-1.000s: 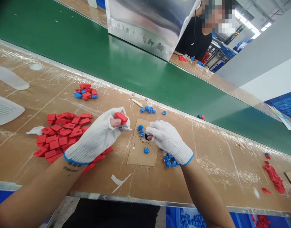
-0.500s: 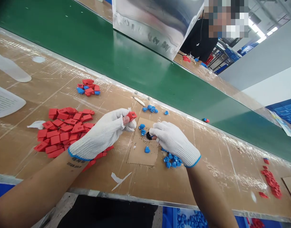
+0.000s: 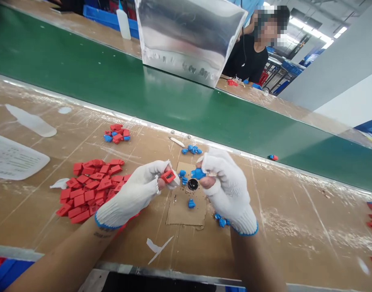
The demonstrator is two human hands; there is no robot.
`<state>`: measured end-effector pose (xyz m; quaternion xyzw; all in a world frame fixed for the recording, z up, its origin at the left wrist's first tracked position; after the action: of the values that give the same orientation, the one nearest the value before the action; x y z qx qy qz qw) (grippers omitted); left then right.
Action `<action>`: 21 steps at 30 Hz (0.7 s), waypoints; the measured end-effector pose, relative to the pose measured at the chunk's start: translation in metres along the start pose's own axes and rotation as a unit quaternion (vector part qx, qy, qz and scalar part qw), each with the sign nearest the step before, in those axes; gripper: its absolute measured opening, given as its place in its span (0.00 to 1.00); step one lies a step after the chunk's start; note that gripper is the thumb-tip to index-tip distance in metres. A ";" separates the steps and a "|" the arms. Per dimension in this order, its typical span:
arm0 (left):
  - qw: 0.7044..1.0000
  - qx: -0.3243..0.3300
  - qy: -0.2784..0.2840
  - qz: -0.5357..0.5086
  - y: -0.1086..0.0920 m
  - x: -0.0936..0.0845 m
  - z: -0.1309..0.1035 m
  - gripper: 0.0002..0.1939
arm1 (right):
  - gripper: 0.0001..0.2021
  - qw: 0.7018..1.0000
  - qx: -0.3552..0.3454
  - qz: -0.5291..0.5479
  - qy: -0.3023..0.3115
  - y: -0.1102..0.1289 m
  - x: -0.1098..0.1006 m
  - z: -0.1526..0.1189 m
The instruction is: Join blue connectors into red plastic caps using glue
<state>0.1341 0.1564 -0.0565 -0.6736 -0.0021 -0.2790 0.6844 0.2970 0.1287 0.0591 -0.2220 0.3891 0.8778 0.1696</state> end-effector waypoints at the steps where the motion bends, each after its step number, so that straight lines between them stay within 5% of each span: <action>1: 1.000 0.002 0.003 0.006 -0.002 0.002 -0.001 0.16 | 0.11 0.999 0.009 0.035 0.004 0.001 0.007 -0.002; 5: 0.998 0.025 -0.027 0.047 -0.009 0.001 -0.005 0.14 | 0.12 0.992 0.037 0.116 0.034 -0.001 0.034 -0.010; 8: 0.994 0.067 -0.041 0.072 -0.015 -0.002 -0.009 0.15 | 0.13 0.990 0.054 0.127 -0.003 -0.007 0.035 -0.014; 16: 0.964 0.146 0.048 0.218 -0.023 0.016 -0.016 0.27 | 0.06 0.993 0.009 0.118 -0.006 -0.006 0.035 -0.017; 21: 0.990 0.069 0.069 0.102 -0.002 0.019 -0.017 0.24 | 0.07 0.994 -0.022 0.103 0.019 0.003 0.040 -0.015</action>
<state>0.1428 0.1332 -0.0494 -0.6002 0.0950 -0.2525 0.7530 0.2656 0.1206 0.0312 -0.2008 0.3940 0.8945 0.0659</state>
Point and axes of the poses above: each hand's wrist, its own z-axis towards the middle knuckle, its own x-axis out of the palm, y = z × x, the point moved 10 cm from there along z, towards the middle knuckle, and after that the axes turned 3 degrees about x, right-handed, at the moved point
